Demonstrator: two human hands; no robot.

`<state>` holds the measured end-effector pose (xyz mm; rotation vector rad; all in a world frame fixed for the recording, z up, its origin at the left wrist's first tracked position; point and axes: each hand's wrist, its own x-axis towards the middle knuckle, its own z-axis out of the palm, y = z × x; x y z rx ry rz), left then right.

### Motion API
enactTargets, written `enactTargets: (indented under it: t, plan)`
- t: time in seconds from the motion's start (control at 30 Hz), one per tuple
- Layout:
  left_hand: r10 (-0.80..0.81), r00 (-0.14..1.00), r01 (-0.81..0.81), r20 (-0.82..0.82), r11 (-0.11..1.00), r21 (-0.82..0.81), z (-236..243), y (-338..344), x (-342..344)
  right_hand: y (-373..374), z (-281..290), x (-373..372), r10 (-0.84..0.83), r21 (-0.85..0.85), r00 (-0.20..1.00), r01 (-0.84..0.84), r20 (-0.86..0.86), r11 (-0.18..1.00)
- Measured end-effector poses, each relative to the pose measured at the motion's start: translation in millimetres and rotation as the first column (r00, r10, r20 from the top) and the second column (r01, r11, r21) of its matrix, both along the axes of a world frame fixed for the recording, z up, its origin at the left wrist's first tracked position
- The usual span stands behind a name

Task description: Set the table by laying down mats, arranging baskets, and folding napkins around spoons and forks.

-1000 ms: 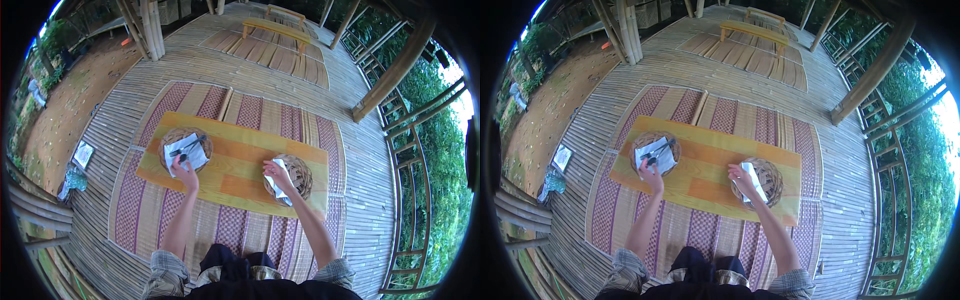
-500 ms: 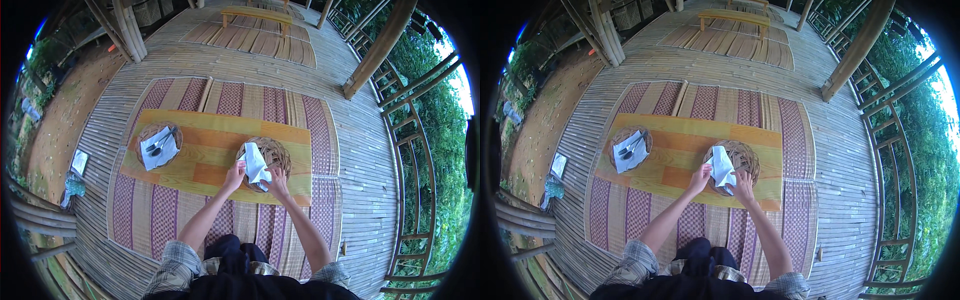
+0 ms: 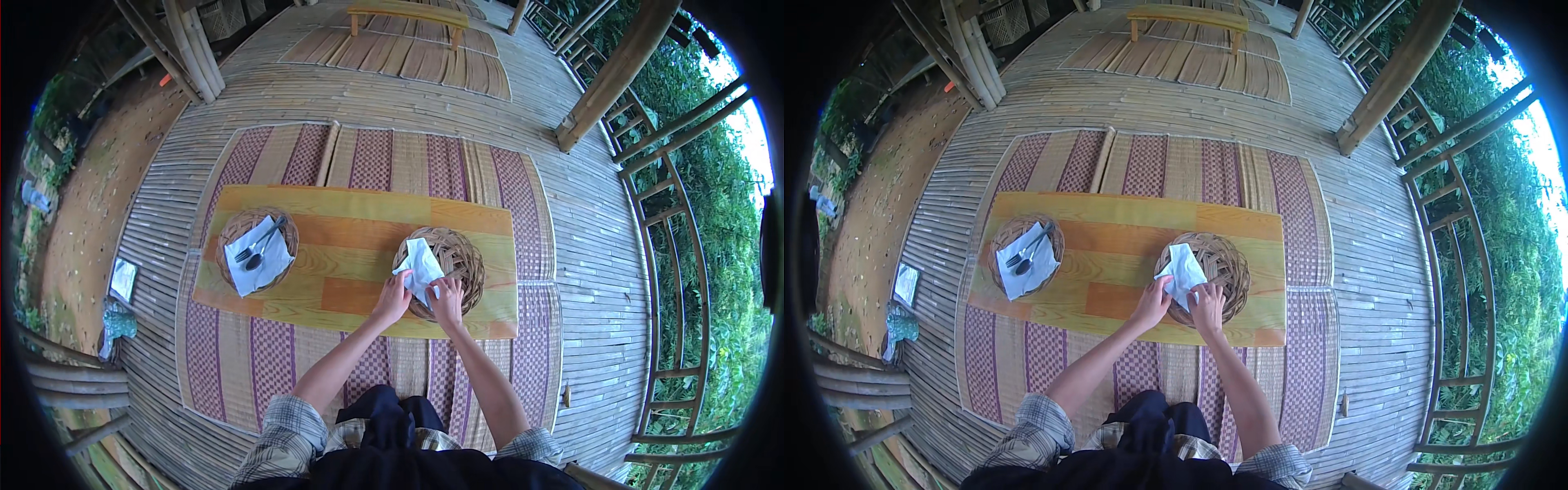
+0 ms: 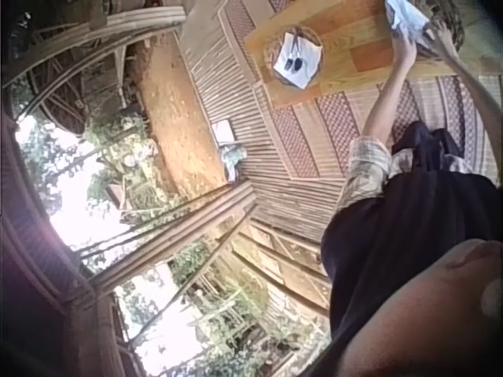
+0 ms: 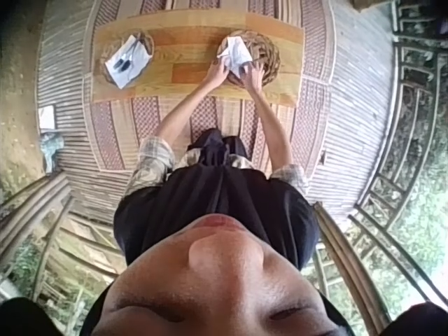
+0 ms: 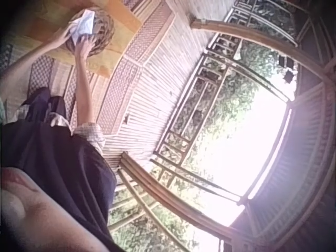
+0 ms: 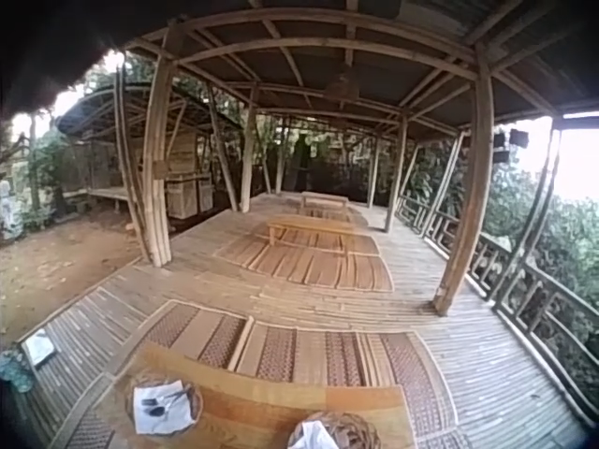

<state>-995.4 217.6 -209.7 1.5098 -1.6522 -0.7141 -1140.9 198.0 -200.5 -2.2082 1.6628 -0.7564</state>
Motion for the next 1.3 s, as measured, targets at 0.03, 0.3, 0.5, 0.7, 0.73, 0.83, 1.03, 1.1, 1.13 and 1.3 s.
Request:
enactTargets:
  t: [0.03,0.3,0.5,0.7,0.73,0.83,1.03,1.1,1.13,1.3]
  plan:
    - [0.003,1.0,-0.003,0.001,1.0,-0.005,0,-3,3,-5,4,0,-0.076,0.019,0.995,0.075,0.063,0.997]
    - [0.073,0.986,-0.052,0.149,0.989,-0.137,8,-14,-3,-38,19,-48,-0.276,0.095,0.952,0.265,0.13,0.959]
    - [0.153,0.944,-0.114,0.291,0.982,-0.148,7,-22,-20,-46,10,-78,-0.41,0.111,0.904,0.423,-0.121,0.899]
    - [0.238,0.96,-0.232,0.148,0.971,-0.054,1,-17,-12,-28,23,-65,-0.333,0.006,0.94,0.333,0.075,0.943]
    - [0.221,0.967,-0.222,0.125,0.975,-0.004,-2,-18,-9,-24,22,-59,-0.196,0.018,0.966,0.196,0.167,0.98]
    - [0.186,0.982,-0.187,0.022,0.982,0.02,-8,-25,-11,-20,14,-31,0.011,0.17,0.997,-0.025,0.082,0.985]
    - [0.145,0.959,-0.16,0.242,0.986,0.04,-9,-28,-26,-23,-4,1,-0.052,0.21,0.985,0.086,-0.166,0.974]
    - [0.182,0.939,-0.197,0.292,0.98,0.025,-10,-25,-25,-21,-7,9,-0.056,0.228,0.982,0.098,-0.183,0.969]
    - [0.156,0.936,-0.181,0.315,0.982,0.052,-10,-24,-23,-21,-6,12,-0.065,0.236,0.977,0.113,-0.202,0.965]
    - [0.109,0.927,-0.165,0.358,0.978,0.127,6,-26,-32,-31,-13,7,-0.175,0.418,0.984,0.174,-0.037,0.892]
